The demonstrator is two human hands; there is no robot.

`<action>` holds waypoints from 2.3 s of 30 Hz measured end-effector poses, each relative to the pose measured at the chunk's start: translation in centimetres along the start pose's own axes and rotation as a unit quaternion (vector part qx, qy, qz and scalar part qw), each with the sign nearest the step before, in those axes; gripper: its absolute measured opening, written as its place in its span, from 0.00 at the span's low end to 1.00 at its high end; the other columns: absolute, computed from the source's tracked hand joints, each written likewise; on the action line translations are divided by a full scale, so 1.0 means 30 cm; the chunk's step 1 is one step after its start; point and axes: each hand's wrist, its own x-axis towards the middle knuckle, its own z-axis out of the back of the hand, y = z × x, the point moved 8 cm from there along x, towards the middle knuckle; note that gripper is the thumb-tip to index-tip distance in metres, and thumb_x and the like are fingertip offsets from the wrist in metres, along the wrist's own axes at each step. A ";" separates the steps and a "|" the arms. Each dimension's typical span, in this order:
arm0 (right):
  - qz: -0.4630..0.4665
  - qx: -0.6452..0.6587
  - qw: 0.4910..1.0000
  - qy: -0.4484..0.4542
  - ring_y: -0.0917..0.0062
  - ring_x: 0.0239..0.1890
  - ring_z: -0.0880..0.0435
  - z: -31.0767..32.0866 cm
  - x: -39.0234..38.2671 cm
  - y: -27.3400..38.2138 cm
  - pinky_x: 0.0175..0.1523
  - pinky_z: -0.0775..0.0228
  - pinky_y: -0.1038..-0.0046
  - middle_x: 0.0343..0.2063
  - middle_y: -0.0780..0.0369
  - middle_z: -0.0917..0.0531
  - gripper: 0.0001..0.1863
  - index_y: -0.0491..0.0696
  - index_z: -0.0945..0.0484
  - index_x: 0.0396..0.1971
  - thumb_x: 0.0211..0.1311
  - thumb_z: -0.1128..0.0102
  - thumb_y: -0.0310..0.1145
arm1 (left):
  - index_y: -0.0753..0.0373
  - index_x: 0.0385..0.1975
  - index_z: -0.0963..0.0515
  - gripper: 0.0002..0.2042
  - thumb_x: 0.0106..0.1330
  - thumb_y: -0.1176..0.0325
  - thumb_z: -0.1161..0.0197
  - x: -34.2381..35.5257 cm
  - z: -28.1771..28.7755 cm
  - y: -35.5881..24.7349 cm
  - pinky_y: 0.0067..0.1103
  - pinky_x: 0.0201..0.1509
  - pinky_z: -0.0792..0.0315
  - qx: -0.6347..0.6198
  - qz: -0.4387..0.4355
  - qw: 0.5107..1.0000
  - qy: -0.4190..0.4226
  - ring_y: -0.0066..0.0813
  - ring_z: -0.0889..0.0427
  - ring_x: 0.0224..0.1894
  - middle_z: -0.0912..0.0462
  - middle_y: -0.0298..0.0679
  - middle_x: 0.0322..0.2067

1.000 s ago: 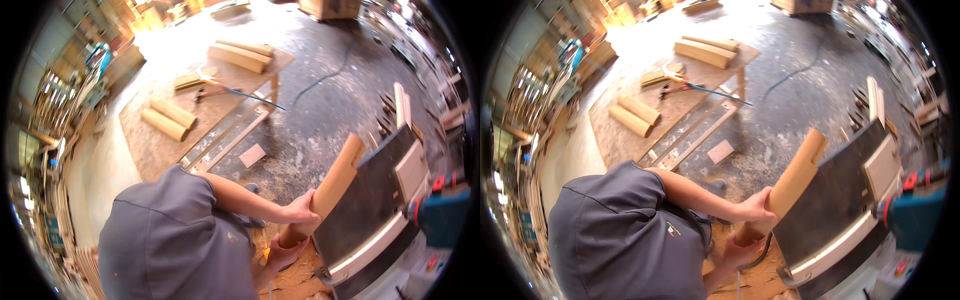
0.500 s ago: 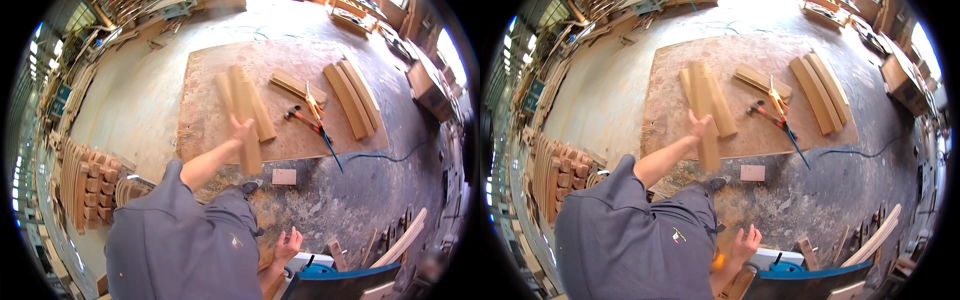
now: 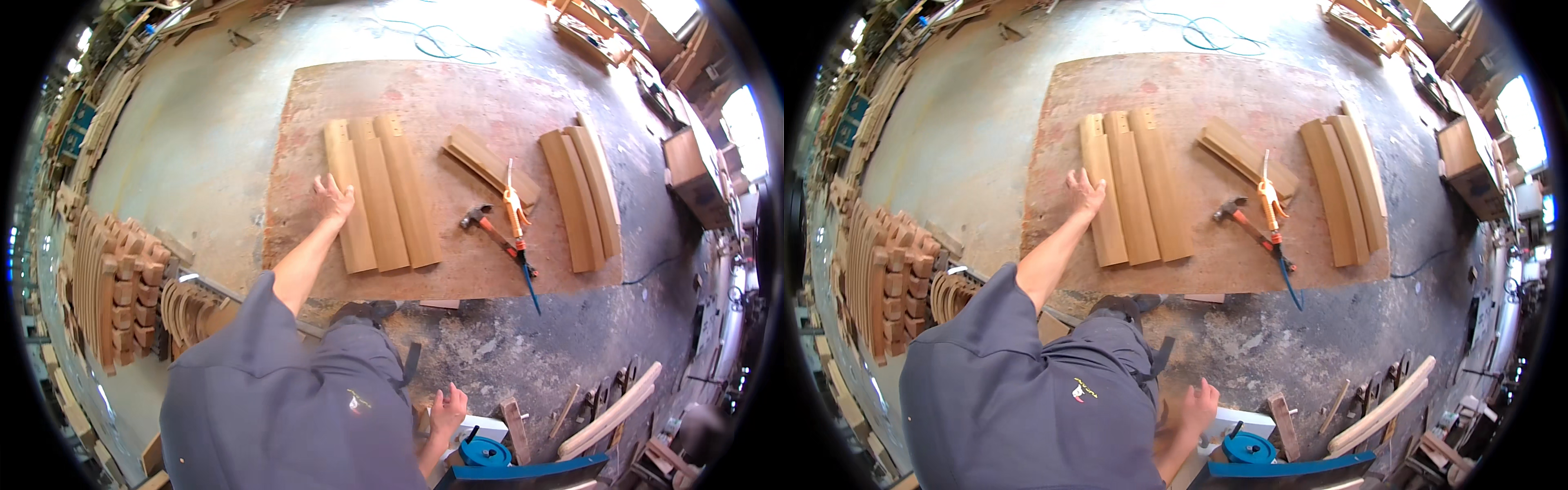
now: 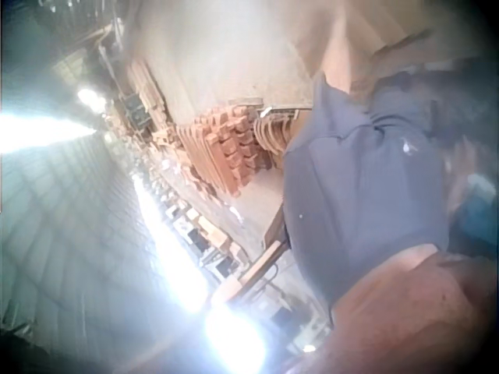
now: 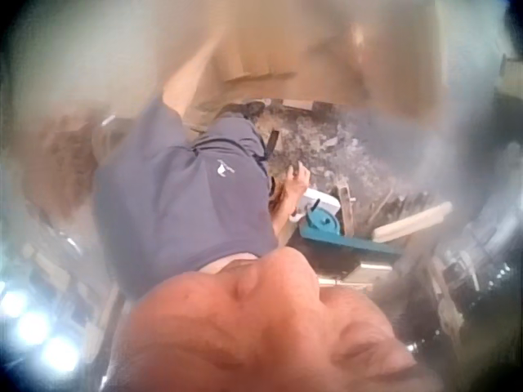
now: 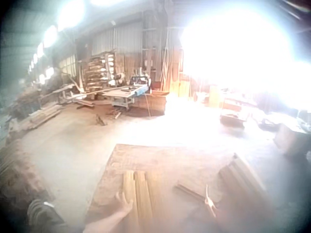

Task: The person repeatedly feeds rectangular wooden planks through a vertical spindle moulder to shape their edges. They handle each plank by hand, guiding it along the machine's fence and cutter, then remove and set it aside. The process is repeated for multiple planks throughout the clip.

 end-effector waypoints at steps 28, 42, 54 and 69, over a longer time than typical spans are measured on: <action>-0.409 0.000 0.909 -0.076 0.52 0.47 0.13 -0.037 -0.572 0.053 0.51 0.19 0.51 0.46 0.52 0.14 0.20 0.52 0.15 0.54 0.63 0.31 0.42 | 0.58 0.69 0.29 0.25 0.72 0.66 0.43 -1.115 -0.349 -2.105 0.50 0.80 0.44 -0.038 -0.804 0.594 0.014 0.40 0.25 0.66 0.20 0.40 0.56; -0.359 0.020 0.895 -0.264 0.52 0.52 0.13 0.187 -0.401 0.129 0.55 0.19 0.53 0.56 0.51 0.18 0.24 0.48 0.17 0.58 0.64 0.29 0.40 | 0.55 0.41 0.17 0.09 0.60 0.72 0.33 -1.150 0.237 -1.899 0.35 0.55 0.22 -0.211 -0.890 0.397 0.078 0.38 0.18 0.53 0.16 0.38 0.42; -0.298 -0.009 0.872 -0.389 0.45 0.61 0.19 0.622 -0.429 0.257 0.63 0.23 0.51 0.62 0.43 0.21 0.35 0.38 0.29 0.67 0.66 0.30 0.41 | 0.53 0.31 0.19 0.07 0.54 0.63 0.31 -1.971 1.251 -0.903 0.28 0.57 0.27 -0.312 -0.949 -0.021 0.044 0.30 0.22 0.49 0.20 0.28 0.37; -0.470 0.291 0.646 -0.526 0.70 0.46 0.12 0.139 -1.569 0.164 0.52 0.20 0.69 0.48 0.53 0.13 0.24 0.37 0.23 0.62 0.69 0.32 0.28 | 0.69 0.73 0.33 0.35 0.68 0.72 0.26 -2.798 1.173 -0.358 0.35 0.65 0.20 -0.130 -0.304 0.178 0.927 0.40 0.19 0.64 0.20 0.50 0.61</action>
